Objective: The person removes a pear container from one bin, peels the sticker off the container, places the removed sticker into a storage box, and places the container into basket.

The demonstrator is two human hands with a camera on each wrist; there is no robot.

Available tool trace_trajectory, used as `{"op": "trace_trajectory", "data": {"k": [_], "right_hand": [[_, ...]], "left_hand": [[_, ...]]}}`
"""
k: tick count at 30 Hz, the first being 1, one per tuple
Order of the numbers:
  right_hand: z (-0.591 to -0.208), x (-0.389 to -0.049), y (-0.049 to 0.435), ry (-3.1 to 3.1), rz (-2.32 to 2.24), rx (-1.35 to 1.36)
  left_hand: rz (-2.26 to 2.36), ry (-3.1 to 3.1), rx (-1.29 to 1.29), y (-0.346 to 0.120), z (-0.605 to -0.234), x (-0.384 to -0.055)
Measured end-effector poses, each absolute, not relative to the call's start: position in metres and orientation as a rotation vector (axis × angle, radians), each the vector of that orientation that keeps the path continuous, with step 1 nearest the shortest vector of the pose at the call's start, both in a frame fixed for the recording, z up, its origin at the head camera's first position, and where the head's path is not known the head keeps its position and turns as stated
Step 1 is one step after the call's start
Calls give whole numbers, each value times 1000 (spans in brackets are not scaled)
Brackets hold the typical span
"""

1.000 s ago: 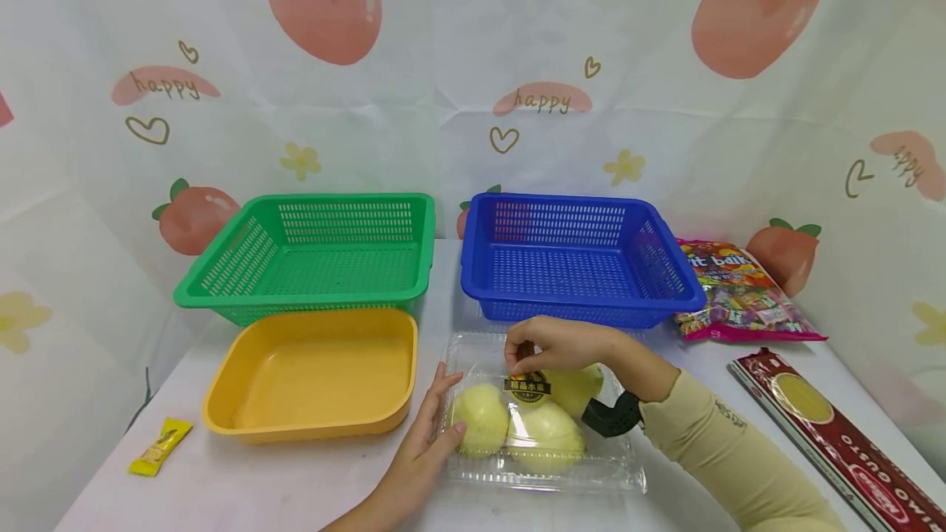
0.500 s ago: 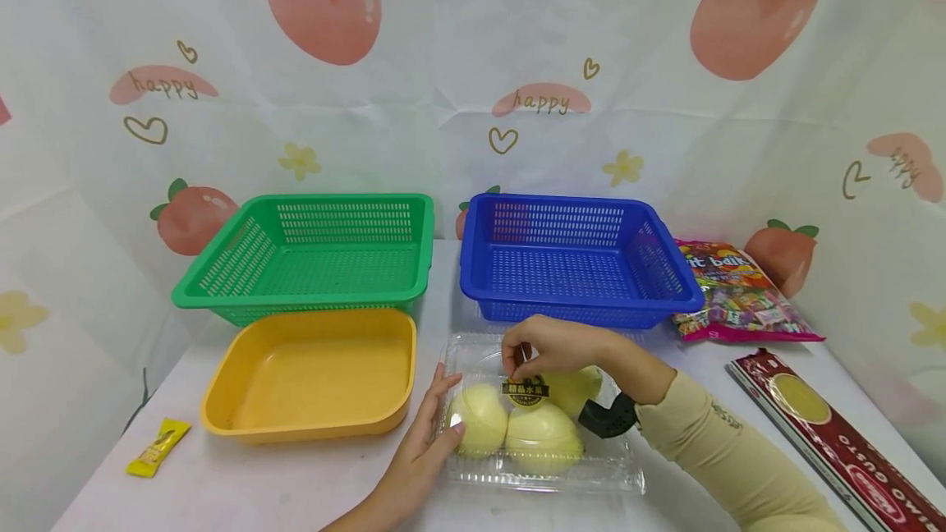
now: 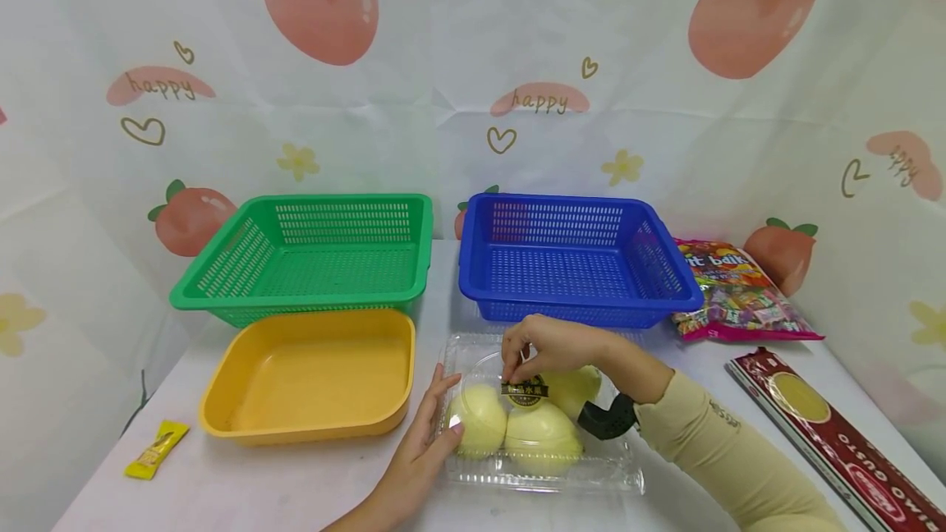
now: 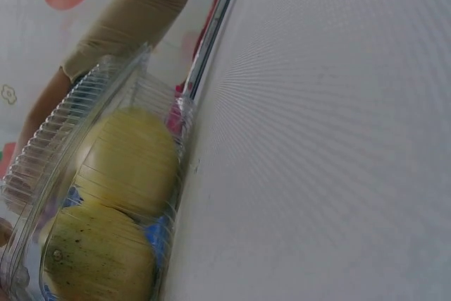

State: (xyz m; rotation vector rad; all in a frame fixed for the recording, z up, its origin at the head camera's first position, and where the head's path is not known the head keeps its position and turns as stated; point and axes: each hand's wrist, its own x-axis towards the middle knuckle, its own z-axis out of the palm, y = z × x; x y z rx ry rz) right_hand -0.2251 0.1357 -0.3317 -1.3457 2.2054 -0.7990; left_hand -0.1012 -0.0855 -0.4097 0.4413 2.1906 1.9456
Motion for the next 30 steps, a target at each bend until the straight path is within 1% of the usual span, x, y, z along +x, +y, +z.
{"op": "trace_trajectory", "data": {"k": [14,30], "right_hand": [[-335,-222,132,2255,-752,-1319],[-337,-229,140,2147,-821,-1407]], "left_hand": [[1946,2179,445,-85,-410,-102],[1938,2192,456,-86,-410,-102]]}}
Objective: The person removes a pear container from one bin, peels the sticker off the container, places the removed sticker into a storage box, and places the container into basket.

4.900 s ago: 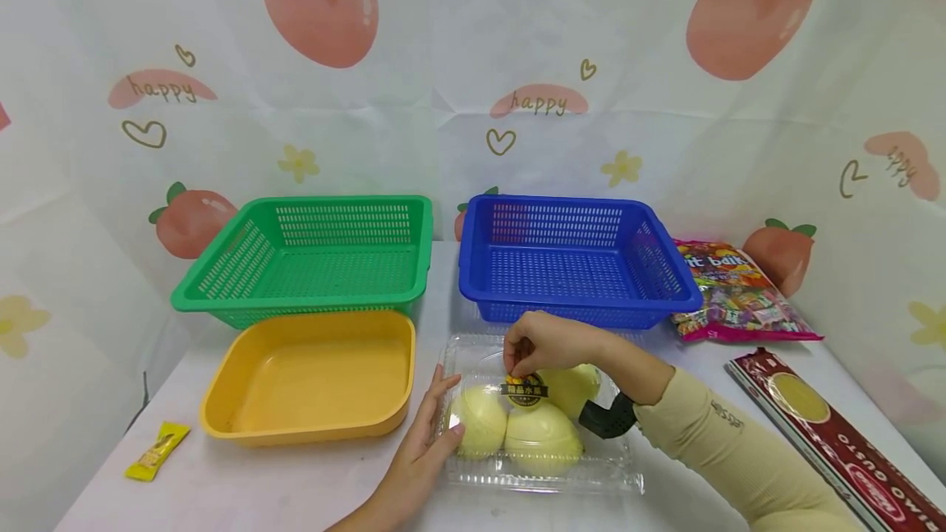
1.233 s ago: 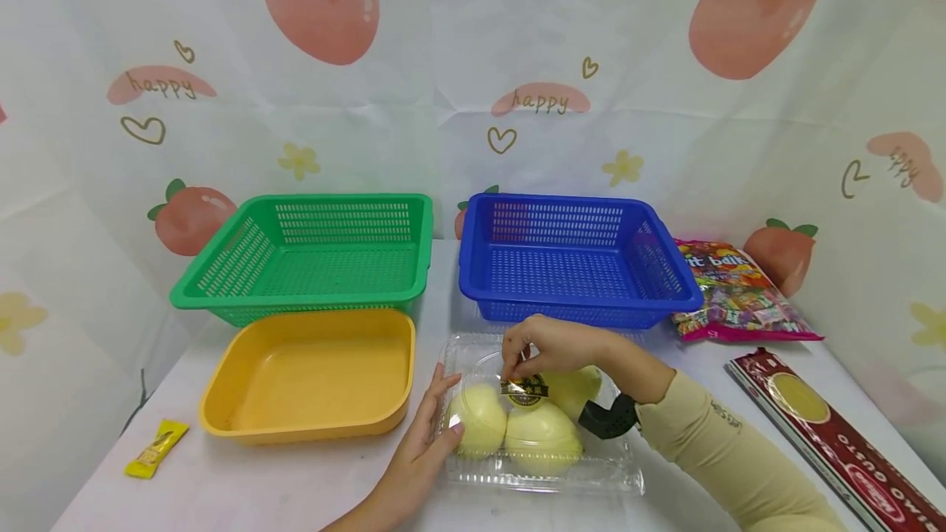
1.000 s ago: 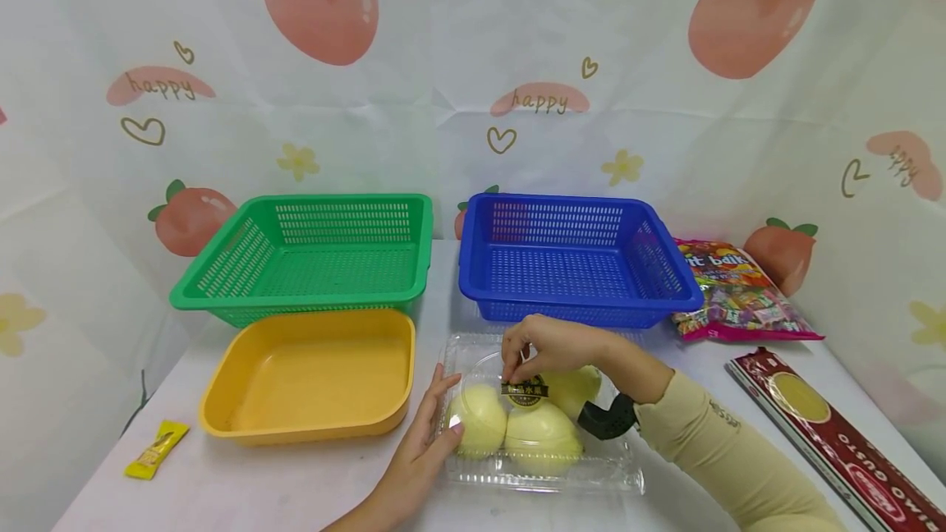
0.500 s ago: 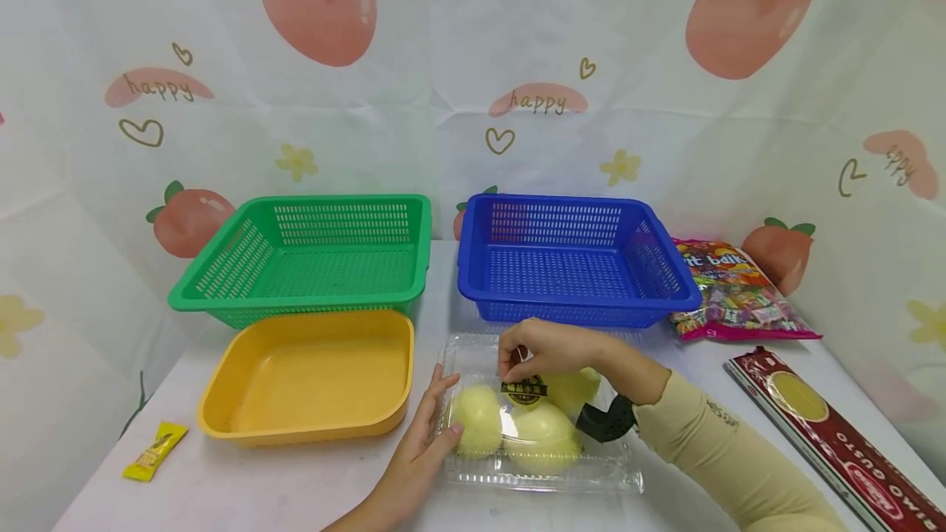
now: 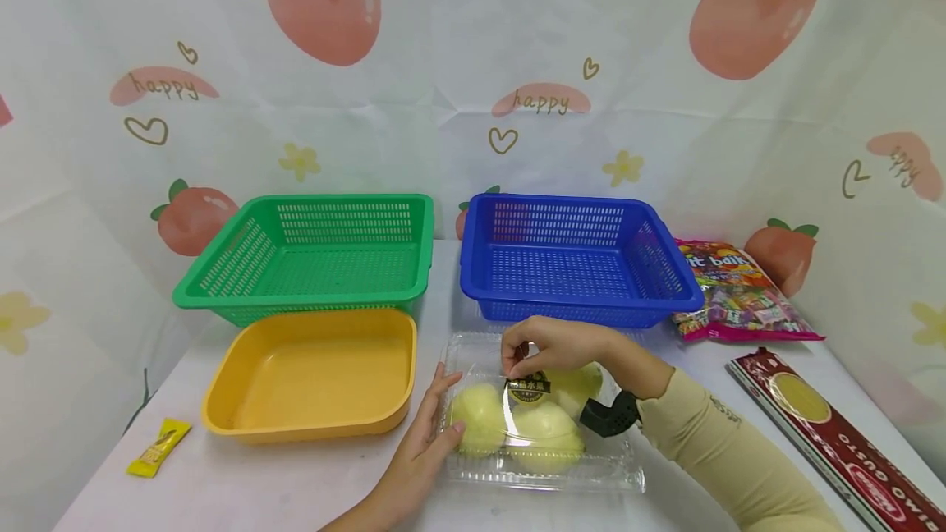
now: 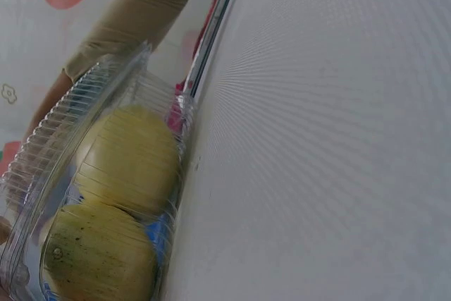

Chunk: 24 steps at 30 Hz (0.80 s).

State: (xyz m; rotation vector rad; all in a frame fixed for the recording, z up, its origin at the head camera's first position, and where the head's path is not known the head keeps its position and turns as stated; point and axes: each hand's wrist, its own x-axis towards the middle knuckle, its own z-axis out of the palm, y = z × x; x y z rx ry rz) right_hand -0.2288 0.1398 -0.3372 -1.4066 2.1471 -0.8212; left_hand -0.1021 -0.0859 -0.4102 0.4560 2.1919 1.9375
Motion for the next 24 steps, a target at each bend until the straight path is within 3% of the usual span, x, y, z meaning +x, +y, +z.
{"op": "trace_trajectory", "data": {"k": [24], "right_hand": [[-336,-225,134,2189,-732,-1402]], "left_hand": [[1939,2195,449,-86,-409,-102]]}}
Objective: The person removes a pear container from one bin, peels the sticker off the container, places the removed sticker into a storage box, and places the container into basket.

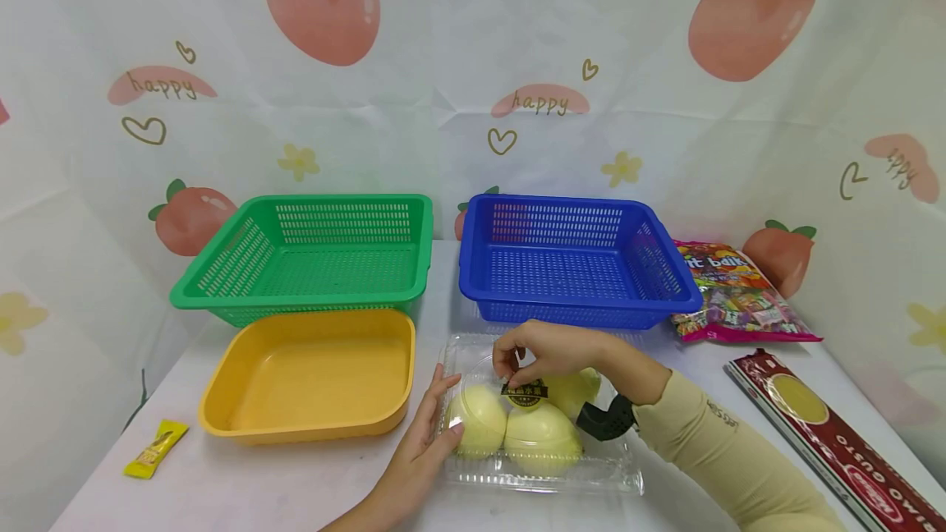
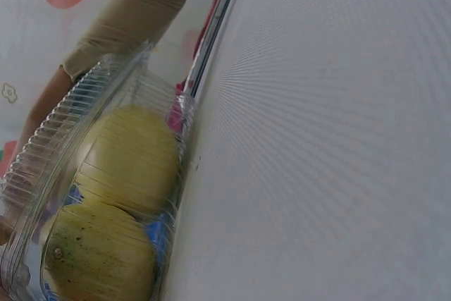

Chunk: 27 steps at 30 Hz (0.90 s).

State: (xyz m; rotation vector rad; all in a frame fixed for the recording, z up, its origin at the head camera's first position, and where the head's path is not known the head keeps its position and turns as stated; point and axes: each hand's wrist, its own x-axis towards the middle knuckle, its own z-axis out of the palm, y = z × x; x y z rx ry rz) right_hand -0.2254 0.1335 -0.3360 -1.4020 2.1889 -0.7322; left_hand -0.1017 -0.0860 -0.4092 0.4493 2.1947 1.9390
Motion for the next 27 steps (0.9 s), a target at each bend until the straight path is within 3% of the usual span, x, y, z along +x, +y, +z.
{"op": "trace_trajectory", "data": {"k": [27], "right_hand": [[-337,-223,131,2177,-743,-1425]], "left_hand": [[1942,2177,450,-86,-408,-101]]}}
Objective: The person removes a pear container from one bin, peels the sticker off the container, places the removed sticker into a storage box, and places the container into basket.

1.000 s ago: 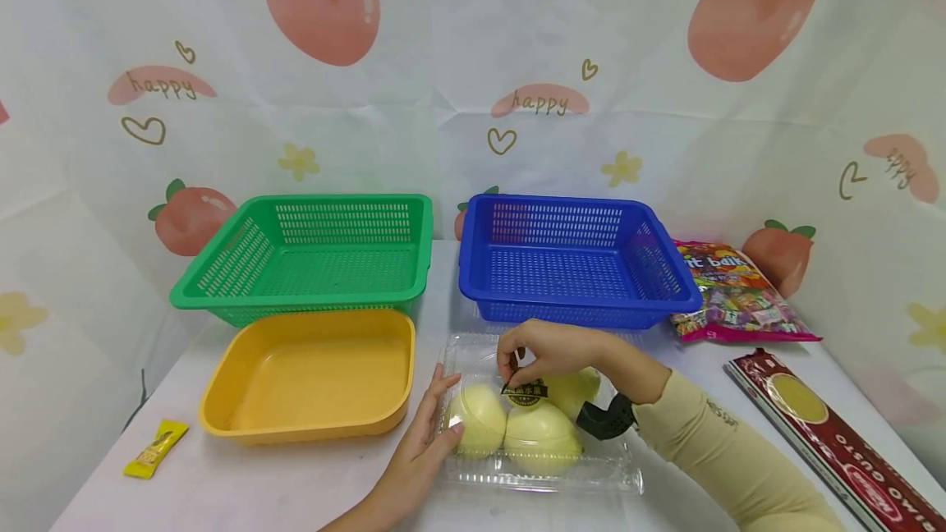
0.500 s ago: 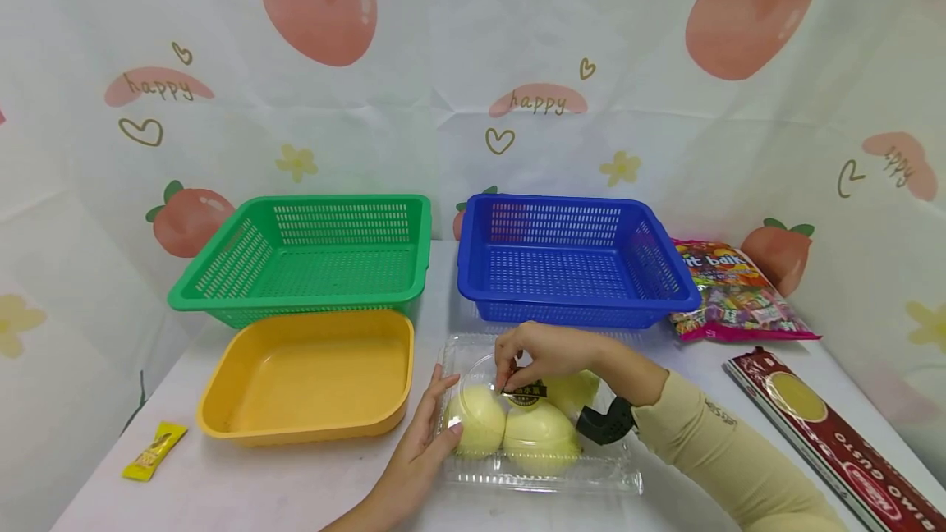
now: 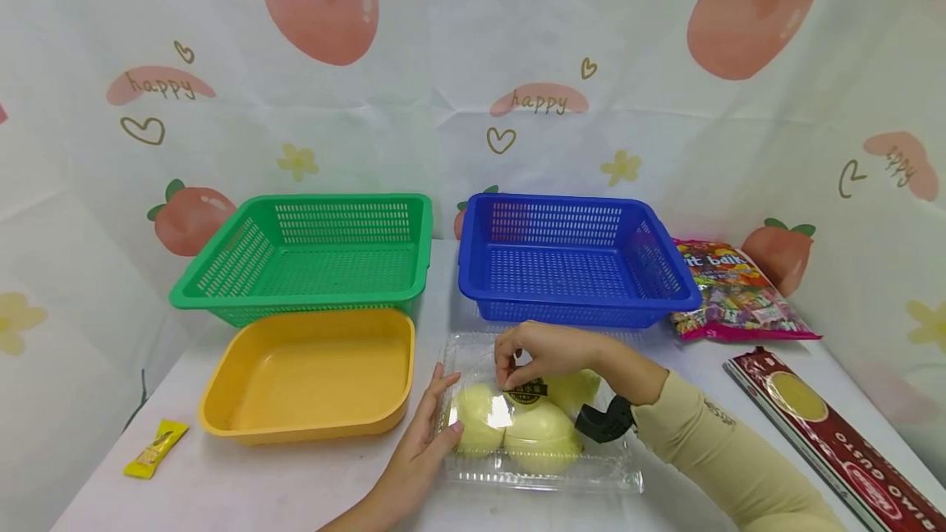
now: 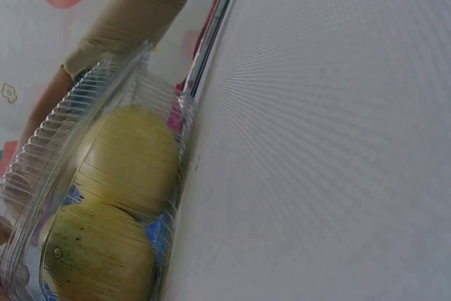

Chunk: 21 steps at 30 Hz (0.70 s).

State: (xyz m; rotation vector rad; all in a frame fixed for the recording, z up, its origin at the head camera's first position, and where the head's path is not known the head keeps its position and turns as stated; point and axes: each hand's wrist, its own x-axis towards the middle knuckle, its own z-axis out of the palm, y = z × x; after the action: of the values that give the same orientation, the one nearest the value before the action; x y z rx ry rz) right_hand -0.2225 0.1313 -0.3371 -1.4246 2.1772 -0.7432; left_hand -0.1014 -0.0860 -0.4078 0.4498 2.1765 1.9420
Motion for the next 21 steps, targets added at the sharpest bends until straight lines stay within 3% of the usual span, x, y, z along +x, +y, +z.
{"op": "trace_trajectory", "data": {"k": [21], "right_hand": [[-340,-235,138,2007,-829,-1496]], "left_hand": [[1926,2182,460,-87,-407,-102]]}}
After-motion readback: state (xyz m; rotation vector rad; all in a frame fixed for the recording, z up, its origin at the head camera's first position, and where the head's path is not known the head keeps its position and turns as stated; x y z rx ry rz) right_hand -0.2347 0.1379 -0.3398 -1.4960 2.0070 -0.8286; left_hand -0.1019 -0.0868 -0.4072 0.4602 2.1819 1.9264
